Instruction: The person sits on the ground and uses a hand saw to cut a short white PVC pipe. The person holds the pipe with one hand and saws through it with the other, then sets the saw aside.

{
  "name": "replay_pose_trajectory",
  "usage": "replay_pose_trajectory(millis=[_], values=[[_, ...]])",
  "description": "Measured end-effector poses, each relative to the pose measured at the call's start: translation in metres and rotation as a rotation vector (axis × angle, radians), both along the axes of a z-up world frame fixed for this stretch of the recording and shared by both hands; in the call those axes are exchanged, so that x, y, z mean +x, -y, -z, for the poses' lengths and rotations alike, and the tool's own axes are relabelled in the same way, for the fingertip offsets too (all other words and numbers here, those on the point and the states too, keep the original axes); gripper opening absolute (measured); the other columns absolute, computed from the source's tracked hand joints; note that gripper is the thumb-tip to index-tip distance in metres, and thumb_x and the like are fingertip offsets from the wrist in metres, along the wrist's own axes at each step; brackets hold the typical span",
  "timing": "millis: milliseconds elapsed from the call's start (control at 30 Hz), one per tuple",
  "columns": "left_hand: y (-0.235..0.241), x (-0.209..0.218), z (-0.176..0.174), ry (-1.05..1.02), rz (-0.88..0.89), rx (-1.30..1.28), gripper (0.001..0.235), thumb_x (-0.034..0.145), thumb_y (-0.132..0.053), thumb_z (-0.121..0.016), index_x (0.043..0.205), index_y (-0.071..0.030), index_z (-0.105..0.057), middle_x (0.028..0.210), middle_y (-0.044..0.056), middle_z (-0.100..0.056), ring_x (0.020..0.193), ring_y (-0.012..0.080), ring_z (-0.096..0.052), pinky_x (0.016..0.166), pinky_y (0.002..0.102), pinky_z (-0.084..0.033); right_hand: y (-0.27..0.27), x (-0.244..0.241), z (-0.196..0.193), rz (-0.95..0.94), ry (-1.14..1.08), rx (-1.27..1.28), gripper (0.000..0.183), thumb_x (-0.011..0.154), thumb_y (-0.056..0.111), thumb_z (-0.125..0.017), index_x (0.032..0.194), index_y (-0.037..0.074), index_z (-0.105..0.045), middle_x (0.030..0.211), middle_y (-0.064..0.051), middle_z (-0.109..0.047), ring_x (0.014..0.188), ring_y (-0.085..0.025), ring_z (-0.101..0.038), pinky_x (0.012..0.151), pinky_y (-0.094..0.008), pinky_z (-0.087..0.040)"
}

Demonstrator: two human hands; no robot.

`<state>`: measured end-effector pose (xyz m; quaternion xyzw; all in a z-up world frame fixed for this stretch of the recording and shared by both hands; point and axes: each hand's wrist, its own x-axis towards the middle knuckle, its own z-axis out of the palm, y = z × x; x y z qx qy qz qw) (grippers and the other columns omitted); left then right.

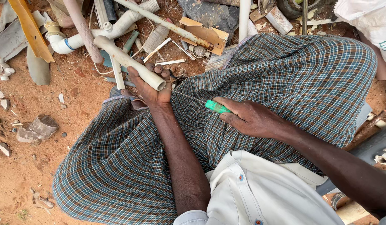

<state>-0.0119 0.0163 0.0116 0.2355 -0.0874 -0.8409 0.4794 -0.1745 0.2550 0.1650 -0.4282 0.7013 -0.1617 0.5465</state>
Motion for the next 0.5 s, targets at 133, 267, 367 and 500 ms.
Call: replay_pose_trajectory(millis=[133, 267, 367, 500], values=[[0.005, 0.004, 0.005, 0.002, -0.013, 0.054, 0.047, 0.098, -0.048, -0.065, 0.124, -0.011, -0.054, 0.091, 0.006, -0.063, 0.073, 0.0186, -0.064, 0.060, 0.034, -0.056, 0.003, 0.003, 0.001, 0.043, 0.025, -0.012, 0.061, 0.099, 0.035, -0.052, 0.155, 0.015, -0.041, 0.064, -0.007, -0.066, 0.048, -0.015, -0.061, 0.047, -0.038, -0.051], [0.007, 0.002, 0.017, -0.081, 0.042, 0.007, 0.043, 0.101, -0.047, -0.066, 0.125, -0.014, -0.054, 0.092, 0.004, -0.061, 0.068, 0.0154, -0.060, 0.058, 0.032, -0.053, 0.007, 0.007, 0.012, 0.043, -0.002, -0.082, 0.059, 0.100, 0.034, -0.053, 0.154, 0.013, -0.043, 0.066, -0.007, -0.066, 0.048, -0.014, -0.062, 0.046, -0.036, -0.051], [0.004, 0.008, 0.023, -0.053, 0.029, 0.028, 0.044, 0.102, -0.048, -0.066, 0.125, -0.012, -0.055, 0.090, 0.005, -0.060, 0.066, 0.0163, -0.059, 0.056, 0.033, -0.052, 0.007, 0.012, 0.019, 0.057, 0.016, -0.282, 0.056, 0.103, 0.032, -0.055, 0.152, 0.007, -0.044, 0.073, -0.007, -0.069, 0.053, -0.011, -0.064, 0.050, -0.033, -0.053], [0.013, 0.013, 0.020, -0.097, 0.025, 0.030, 0.043, 0.101, -0.046, -0.066, 0.124, -0.011, -0.056, 0.093, 0.006, -0.061, 0.071, 0.0173, -0.060, 0.061, 0.034, -0.054, 0.011, 0.008, 0.014, 0.038, -0.001, -0.038, 0.060, 0.097, 0.031, -0.056, 0.154, 0.015, -0.043, 0.063, -0.012, -0.068, 0.045, -0.015, -0.059, 0.047, -0.036, -0.049]])
